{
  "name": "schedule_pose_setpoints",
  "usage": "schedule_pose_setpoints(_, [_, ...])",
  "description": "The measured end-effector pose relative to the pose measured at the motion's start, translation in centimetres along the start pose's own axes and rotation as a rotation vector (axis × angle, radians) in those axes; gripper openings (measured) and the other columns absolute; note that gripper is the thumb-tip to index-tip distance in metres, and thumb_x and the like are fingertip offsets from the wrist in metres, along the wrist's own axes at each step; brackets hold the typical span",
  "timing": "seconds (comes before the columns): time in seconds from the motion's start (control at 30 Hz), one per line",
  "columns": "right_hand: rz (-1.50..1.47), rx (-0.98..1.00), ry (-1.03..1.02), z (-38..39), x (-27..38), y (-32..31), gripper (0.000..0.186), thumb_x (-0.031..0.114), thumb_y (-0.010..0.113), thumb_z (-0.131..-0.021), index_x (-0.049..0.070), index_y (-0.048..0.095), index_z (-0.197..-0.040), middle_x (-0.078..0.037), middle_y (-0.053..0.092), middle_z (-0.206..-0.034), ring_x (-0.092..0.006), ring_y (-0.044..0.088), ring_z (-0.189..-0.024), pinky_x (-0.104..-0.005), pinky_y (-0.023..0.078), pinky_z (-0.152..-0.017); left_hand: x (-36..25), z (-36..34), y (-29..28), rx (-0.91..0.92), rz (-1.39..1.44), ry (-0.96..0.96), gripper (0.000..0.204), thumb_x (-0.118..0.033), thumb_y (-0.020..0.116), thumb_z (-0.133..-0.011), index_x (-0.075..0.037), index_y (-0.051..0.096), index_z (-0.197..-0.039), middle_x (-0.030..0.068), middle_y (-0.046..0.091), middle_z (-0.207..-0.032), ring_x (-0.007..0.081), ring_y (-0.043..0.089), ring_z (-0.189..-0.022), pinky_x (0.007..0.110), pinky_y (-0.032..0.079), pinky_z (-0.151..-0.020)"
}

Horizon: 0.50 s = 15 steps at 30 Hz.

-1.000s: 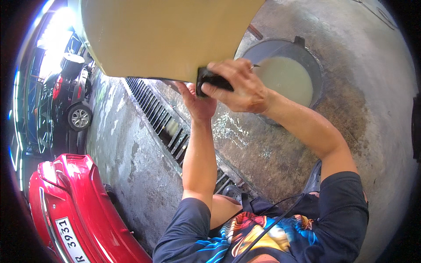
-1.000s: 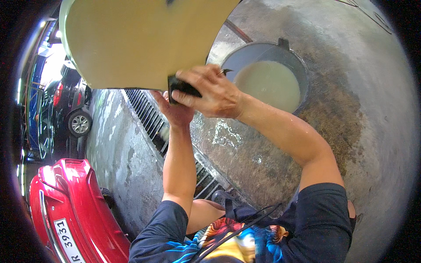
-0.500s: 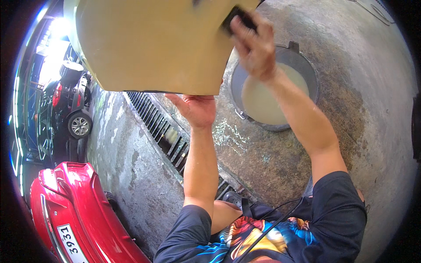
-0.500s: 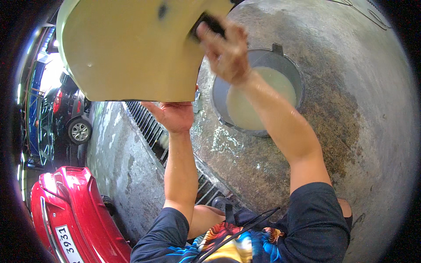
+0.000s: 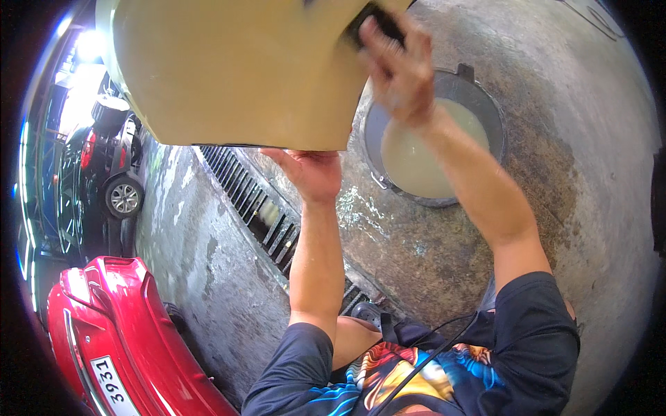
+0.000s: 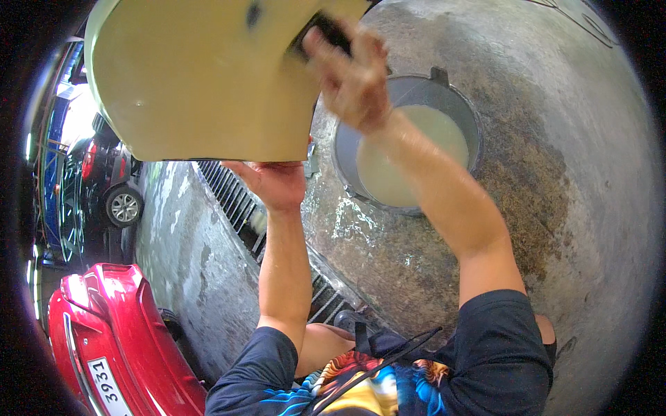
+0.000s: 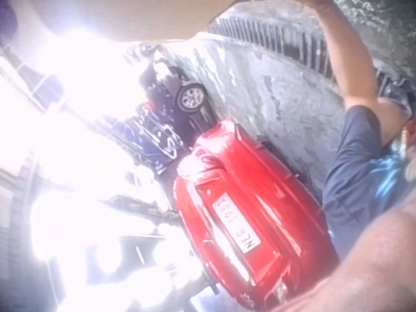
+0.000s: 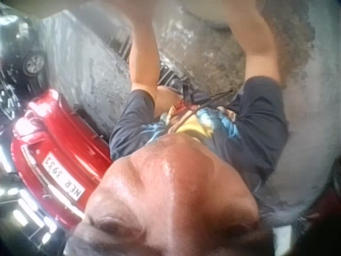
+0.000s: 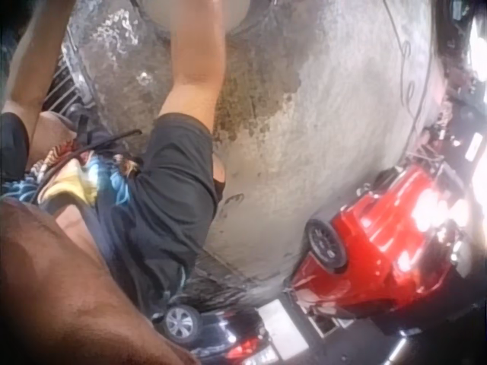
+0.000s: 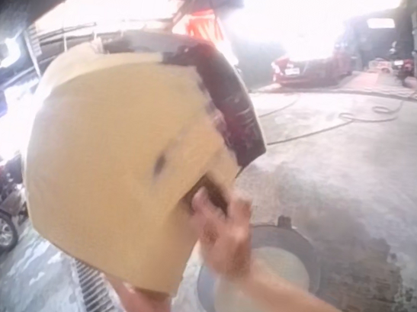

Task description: The person sands a beige car part with a black sanding block, repeatedly dipping the block into a bucket of water and wiping the surface with a cloth. The person holds the part with one hand and sands with the other, occasionally pausing to wipe the surface.

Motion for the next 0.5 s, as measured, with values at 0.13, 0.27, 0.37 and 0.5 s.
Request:
schedule_pose_setpoints(0.13, [-0.148,0.102,-0.253,3.6,4.8,-1.2,0.043,0.017,0.08,-0.088,0.023,0.081,-0.13,-0.018,0.066,-0.144,-0.0346,0.063,-0.128,-0.0484,0.047,-0.102,0.2,0.3,0.7,-0.115,-0.009,0.035,0.091,-0.089,0.045,-0.097,-0.012,0.07,-0.138,-0.0002,0.077,-0.127,0.0147,0.069,-0.117,0.035,0.055,-0.102])
schedule_pose_setpoints(0.27, [-0.056,0.036,-0.175,1.9,1.4,-0.8,0.045,0.015,0.081,-0.086,0.027,0.082,-0.129,-0.017,0.065,-0.145,-0.0335,0.063,-0.127,-0.0472,0.046,-0.102,0.0,0.1,0.0,-0.082,-0.005,-0.001,0.093,-0.091,0.045,-0.095,-0.012,0.07,-0.139,0.0001,0.076,-0.131,0.0153,0.069,-0.119,0.035,0.055,-0.101])
schedule_pose_setpoints(0.37, [-0.028,-0.036,-0.108,1.1,0.7,-0.4,0.046,0.013,0.082,-0.085,0.029,0.082,-0.129,-0.016,0.065,-0.143,-0.0327,0.063,-0.125,-0.0467,0.046,-0.102,-0.2,-0.1,-0.5,0.007,0.031,-0.045,0.097,-0.093,0.041,-0.094,-0.012,0.069,-0.14,0.0008,0.075,-0.132,0.0159,0.069,-0.12,0.035,0.055,-0.103])
schedule_pose_setpoints(0.5, [-0.142,0.118,-0.265,3.2,5.4,-1.3,0.043,0.015,0.081,-0.088,0.03,0.082,-0.128,-0.014,0.064,-0.143,-0.0316,0.062,-0.123,-0.0461,0.046,-0.101,0.2,0.1,-0.3,-0.033,0.006,-0.005,0.095,-0.091,0.04,-0.096,-0.011,0.069,-0.14,0.002,0.076,-0.133,0.0172,0.069,-0.121,0.037,0.054,-0.107])
Point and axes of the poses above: each hand's wrist, its own z-axis away from the middle knuckle, its own y-axis out of the palm, x = y × z, the point moved 1 cm from there along -z, towards the middle knuckle
